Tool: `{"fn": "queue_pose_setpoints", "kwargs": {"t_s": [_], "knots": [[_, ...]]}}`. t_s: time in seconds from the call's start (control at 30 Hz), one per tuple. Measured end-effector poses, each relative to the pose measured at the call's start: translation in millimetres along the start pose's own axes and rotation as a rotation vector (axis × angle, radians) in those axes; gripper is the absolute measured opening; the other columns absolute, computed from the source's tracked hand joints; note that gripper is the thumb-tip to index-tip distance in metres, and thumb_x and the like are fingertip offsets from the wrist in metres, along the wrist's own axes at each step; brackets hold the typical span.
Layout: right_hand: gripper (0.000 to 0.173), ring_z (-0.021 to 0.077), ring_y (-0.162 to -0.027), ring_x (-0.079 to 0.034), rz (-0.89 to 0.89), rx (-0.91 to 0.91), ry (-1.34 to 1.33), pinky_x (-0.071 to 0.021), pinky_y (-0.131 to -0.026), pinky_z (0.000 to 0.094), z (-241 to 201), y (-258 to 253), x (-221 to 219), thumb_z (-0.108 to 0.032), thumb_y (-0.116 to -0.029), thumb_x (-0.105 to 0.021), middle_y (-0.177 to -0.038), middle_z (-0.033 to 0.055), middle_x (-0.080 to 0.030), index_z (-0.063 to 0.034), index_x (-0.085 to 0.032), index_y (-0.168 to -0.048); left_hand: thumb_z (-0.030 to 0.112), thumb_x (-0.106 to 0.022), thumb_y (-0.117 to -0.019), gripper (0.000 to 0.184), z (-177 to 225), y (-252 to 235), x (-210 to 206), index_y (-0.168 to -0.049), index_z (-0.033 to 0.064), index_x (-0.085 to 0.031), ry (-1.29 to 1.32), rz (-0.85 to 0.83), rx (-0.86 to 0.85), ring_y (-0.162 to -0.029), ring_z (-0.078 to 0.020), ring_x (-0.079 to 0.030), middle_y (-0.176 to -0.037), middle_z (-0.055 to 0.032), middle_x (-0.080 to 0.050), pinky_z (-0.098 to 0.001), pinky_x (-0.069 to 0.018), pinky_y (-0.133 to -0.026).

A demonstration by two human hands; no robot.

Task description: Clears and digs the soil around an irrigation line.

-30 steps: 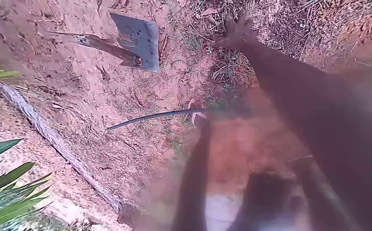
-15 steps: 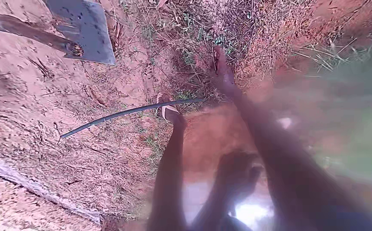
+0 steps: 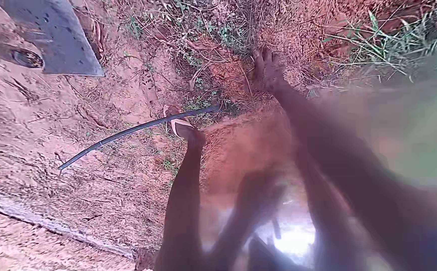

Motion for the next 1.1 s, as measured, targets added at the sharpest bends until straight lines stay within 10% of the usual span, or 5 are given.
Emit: {"fn": "queue_pose_setpoints", "kwargs": {"t_s": [0.37, 0.67, 1.1], "knots": [[0.057, 0.0502, -0.136, -0.047, 0.064, 0.008, -0.092, -0.05, -0.092, 0.07, 17, 48, -30, -0.02, -0.0897, -0.077, -0.147, 0.0203, -0.054, -0.0177, -0.059, -0.144, 0.018, -0.05, -0.1032, 0.037, -7, -7, -20, -0.13, -0.003, -0.065, 0.04, -0.017, 0.045, -0.116, -0.0327, -0.066, -0.12, -0.0195, -0.07, -0.0508, -0.0479, -0.103], [0.065, 0.0513, -0.138, -0.046, -0.157, -0.1, -0.251, -0.0435, -0.105, 0.0683, 75, 153, -87, -0.018, -0.09, -0.077, -0.156, 0.0264, -0.044, -0.0113, -0.053, -0.149, 0.018, -0.051, -0.1041, 0.039, -11, -12, -33, -0.134, -0.0041, -0.062, 0.061, -0.035, 0.094, -0.118, -0.0308, -0.065, -0.122, -0.0195, -0.069, -0.0485, -0.0469, -0.105], [0.052, 0.0474, -0.127, -0.056, -0.087, -0.144, -0.269, -0.0471, -0.101, 0.068, 193, 235, -107, -0.011, -0.0867, -0.079, -0.14, 0.0227, -0.059, -0.0069, -0.063, -0.136, 0.029, -0.048, -0.1064, 0.043, -19, -16, -45, -0.138, 0.0028, -0.06, 0.088, -0.041, 0.116, -0.122, -0.0225, -0.063, -0.127, -0.0137, -0.069, -0.0435, -0.0465, -0.108]]}}
Point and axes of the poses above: each hand's wrist, its own y-axis away from the middle knuckle, its own x-axis out of the back of the hand, z = x × y, the point moved 5 cm from there along -y, towards the middle knuckle
